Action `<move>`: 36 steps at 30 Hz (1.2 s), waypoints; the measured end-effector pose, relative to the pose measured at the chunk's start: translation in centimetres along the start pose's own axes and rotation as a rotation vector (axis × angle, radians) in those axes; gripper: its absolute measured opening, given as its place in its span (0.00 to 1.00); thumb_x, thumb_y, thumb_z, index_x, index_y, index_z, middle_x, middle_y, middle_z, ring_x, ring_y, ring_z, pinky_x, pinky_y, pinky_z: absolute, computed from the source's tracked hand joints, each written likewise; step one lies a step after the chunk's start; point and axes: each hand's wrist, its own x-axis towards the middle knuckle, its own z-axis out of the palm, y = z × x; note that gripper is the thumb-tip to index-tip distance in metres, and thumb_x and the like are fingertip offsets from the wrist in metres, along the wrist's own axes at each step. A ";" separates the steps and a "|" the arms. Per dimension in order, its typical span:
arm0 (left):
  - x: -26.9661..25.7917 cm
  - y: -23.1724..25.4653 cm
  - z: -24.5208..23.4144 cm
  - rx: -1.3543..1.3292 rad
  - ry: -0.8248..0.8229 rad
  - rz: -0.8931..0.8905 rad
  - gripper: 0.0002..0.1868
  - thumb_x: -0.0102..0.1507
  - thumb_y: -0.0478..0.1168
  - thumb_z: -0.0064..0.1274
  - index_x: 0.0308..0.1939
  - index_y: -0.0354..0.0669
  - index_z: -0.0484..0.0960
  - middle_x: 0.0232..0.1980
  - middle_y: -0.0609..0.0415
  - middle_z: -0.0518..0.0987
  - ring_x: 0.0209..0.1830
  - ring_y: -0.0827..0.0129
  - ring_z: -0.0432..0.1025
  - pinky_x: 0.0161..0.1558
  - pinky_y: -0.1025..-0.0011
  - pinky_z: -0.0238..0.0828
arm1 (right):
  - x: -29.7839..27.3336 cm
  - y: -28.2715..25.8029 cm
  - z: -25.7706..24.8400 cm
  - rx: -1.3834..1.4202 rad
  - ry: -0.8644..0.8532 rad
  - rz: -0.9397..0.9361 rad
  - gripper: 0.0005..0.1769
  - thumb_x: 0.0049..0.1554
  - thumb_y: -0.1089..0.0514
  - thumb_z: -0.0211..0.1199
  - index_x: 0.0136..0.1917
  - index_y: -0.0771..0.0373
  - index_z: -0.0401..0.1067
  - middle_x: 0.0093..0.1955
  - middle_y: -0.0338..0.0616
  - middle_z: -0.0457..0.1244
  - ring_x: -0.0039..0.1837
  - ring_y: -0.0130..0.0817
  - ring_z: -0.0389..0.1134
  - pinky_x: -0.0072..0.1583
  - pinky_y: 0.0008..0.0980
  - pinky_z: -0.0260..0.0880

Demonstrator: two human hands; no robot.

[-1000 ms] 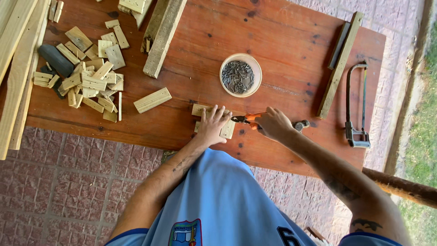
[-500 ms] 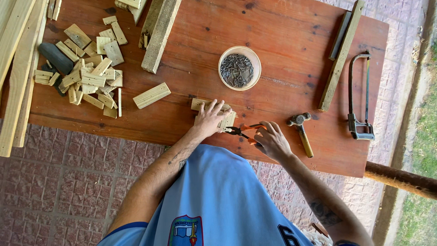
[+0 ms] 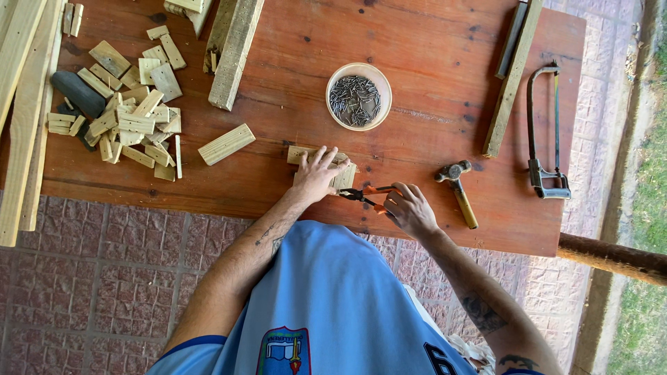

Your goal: The person uses pliers to remove nails from small wooden blocks on a workbench. They repeatedly pick up blocks, extract nails, and place the blocks aside. A bowl of nails, a hammer, and a saw are visible on the table.

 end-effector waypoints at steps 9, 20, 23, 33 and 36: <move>-0.3 -0.2 0.2 0.004 0.029 0.014 0.57 0.62 0.62 0.80 0.93 0.80 0.66 0.96 0.45 0.63 0.96 0.41 0.54 0.84 0.18 0.53 | 0.7 -1.3 0.5 -0.040 -0.031 0.138 0.34 0.46 0.51 0.90 0.60 0.55 0.74 0.52 0.44 0.59 0.58 0.50 0.69 0.58 0.50 0.73; -0.1 0.8 0.4 0.001 0.042 -0.011 0.58 0.61 0.58 0.82 0.92 0.75 0.68 0.95 0.40 0.62 0.95 0.37 0.55 0.82 0.13 0.53 | 2.5 -3.0 0.8 0.174 -0.376 0.478 0.30 0.56 0.43 0.74 0.66 0.54 0.72 0.48 0.49 0.66 0.48 0.63 0.78 0.52 0.63 0.80; 0.2 0.7 2.0 0.039 0.074 -0.007 0.61 0.59 0.58 0.84 0.93 0.74 0.67 0.95 0.39 0.63 0.95 0.35 0.55 0.81 0.12 0.55 | 3.7 -2.7 -0.8 0.269 -0.507 0.531 0.28 0.56 0.42 0.70 0.67 0.51 0.72 0.50 0.51 0.71 0.51 0.69 0.80 0.57 0.66 0.81; 0.3 0.7 1.5 0.022 0.058 -0.019 0.59 0.60 0.56 0.83 0.93 0.73 0.67 0.95 0.39 0.61 0.95 0.34 0.54 0.80 0.11 0.55 | 4.1 1.1 0.4 0.699 -0.818 0.675 0.31 0.52 0.46 0.72 0.68 0.50 0.78 0.48 0.57 0.75 0.56 0.69 0.79 0.63 0.64 0.77; 0.4 0.9 1.7 0.022 0.062 -0.019 0.60 0.59 0.57 0.84 0.93 0.73 0.68 0.95 0.40 0.62 0.96 0.35 0.54 0.80 0.11 0.55 | 3.9 1.4 0.1 0.846 -0.860 0.722 0.33 0.53 0.50 0.73 0.71 0.53 0.79 0.52 0.59 0.75 0.55 0.66 0.78 0.65 0.60 0.78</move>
